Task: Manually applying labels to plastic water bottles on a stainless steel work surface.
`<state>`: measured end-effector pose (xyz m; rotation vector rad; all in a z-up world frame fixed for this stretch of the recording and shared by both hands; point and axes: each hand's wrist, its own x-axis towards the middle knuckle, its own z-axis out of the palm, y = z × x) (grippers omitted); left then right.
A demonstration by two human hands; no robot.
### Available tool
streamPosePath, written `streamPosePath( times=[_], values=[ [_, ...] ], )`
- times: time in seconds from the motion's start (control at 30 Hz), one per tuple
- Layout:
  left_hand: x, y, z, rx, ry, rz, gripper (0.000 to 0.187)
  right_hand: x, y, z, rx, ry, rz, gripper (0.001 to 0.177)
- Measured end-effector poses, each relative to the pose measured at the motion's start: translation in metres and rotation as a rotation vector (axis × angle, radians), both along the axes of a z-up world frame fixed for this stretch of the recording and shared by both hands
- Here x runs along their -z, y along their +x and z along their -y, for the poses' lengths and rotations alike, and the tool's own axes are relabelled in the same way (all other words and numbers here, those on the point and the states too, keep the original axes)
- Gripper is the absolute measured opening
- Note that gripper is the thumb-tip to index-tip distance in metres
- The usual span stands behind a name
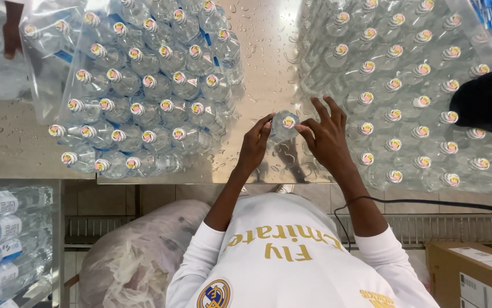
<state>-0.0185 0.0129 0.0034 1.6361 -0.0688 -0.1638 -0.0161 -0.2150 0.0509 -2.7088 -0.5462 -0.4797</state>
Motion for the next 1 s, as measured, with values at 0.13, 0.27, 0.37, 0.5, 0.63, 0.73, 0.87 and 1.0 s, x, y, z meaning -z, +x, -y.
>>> streamPosePath(
  times=[0.13,0.27,0.37,0.5,0.63,0.73,0.87,1.0],
  values=[
    [-0.001,-0.003,-0.003,-0.004,0.011,0.021,0.044,0.010,0.019,-0.001,0.010,0.007,-0.003,0.056],
    [0.008,-0.005,-0.004,0.001,0.001,0.034,0.044,-0.009,0.028,-0.010,0.028,-0.002,-0.097,0.061],
    [0.007,-0.005,-0.004,0.000,0.002,0.047,0.044,-0.012,0.032,-0.013,0.015,0.001,-0.091,0.058],
    [0.006,-0.006,-0.004,-0.008,0.014,0.054,0.043,-0.013,0.036,-0.010,0.003,0.146,-0.009,0.043],
    [0.013,-0.008,-0.004,-0.008,-0.001,0.066,0.044,-0.028,0.030,-0.013,-0.029,0.187,-0.241,0.066],
    [0.017,-0.003,-0.003,-0.007,0.017,0.093,0.043,-0.024,0.037,-0.012,0.008,0.117,-0.290,0.071],
    [0.020,-0.007,-0.004,0.000,0.035,0.093,0.043,-0.028,0.043,-0.023,-0.026,0.094,-0.375,0.077],
    [0.014,-0.009,-0.008,0.009,0.048,0.103,0.045,-0.036,0.056,-0.035,-0.114,0.026,-0.401,0.079]
  ],
)
